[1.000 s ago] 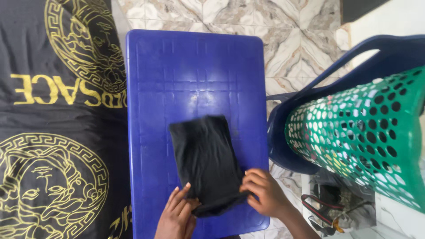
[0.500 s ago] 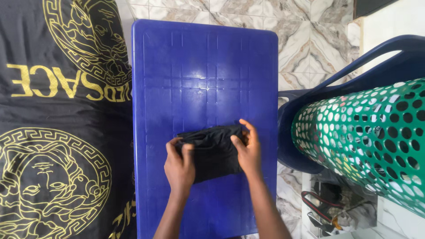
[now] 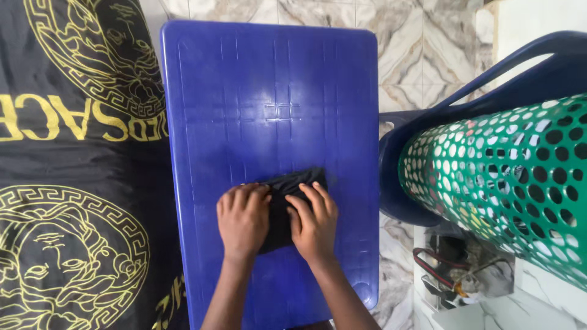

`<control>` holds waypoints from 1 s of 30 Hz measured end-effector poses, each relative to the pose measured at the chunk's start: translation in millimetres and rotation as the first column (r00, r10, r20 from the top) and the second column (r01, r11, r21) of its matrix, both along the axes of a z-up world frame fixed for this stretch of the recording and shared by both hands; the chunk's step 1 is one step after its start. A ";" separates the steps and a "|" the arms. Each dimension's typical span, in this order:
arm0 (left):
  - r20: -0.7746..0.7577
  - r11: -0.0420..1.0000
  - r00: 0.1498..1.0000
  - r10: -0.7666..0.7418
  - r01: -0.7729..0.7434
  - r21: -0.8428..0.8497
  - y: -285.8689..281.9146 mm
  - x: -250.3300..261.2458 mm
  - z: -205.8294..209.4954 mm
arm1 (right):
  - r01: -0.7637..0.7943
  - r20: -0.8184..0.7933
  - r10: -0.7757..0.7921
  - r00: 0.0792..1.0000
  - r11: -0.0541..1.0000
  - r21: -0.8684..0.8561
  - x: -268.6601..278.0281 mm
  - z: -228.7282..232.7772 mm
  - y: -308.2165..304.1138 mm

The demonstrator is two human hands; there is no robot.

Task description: The person takes items of clothing from a basket, folds them on a small blue stool, and places them into a closet.

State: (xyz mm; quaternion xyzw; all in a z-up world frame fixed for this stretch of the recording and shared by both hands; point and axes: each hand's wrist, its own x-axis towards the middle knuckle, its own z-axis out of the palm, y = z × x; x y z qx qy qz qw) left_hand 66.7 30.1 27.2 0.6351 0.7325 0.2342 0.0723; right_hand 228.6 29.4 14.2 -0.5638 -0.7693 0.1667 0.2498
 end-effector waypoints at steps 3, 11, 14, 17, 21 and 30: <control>0.113 0.988 0.992 0.051 -0.034 -0.148 9.7 -16.0 8.3 | -0.002 0.015 0.001 1.000 0.996 0.087 -4.5 -2.8 -4.3; 0.318 0.952 0.947 0.042 0.058 -0.300 41.1 -35.9 -3.4 | -0.208 -0.028 0.208 0.978 0.978 -0.025 -30.6 -24.2 -30.5; 0.311 0.954 0.948 0.066 0.031 -0.297 42.2 -39.2 -7.1 | -0.290 -0.103 0.277 0.955 0.947 -0.136 -24.1 -13.9 -34.7; 0.286 0.943 0.953 0.099 0.002 -0.333 40.1 -34.8 -8.0 | -0.368 -0.166 0.340 0.926 0.911 -0.185 -11.4 -0.9 -28.5; 0.274 0.962 0.954 0.123 -0.047 -0.269 34.7 -29.5 2.7 | -0.023 -0.214 -0.037 0.976 0.963 -0.269 -5.1 12.9 -18.9; 0.062 0.674 0.770 0.635 -0.513 -0.531 -19.2 24.7 14.8 | 0.483 0.108 -0.474 0.874 0.820 -0.307 -2.9 -20.4 14.4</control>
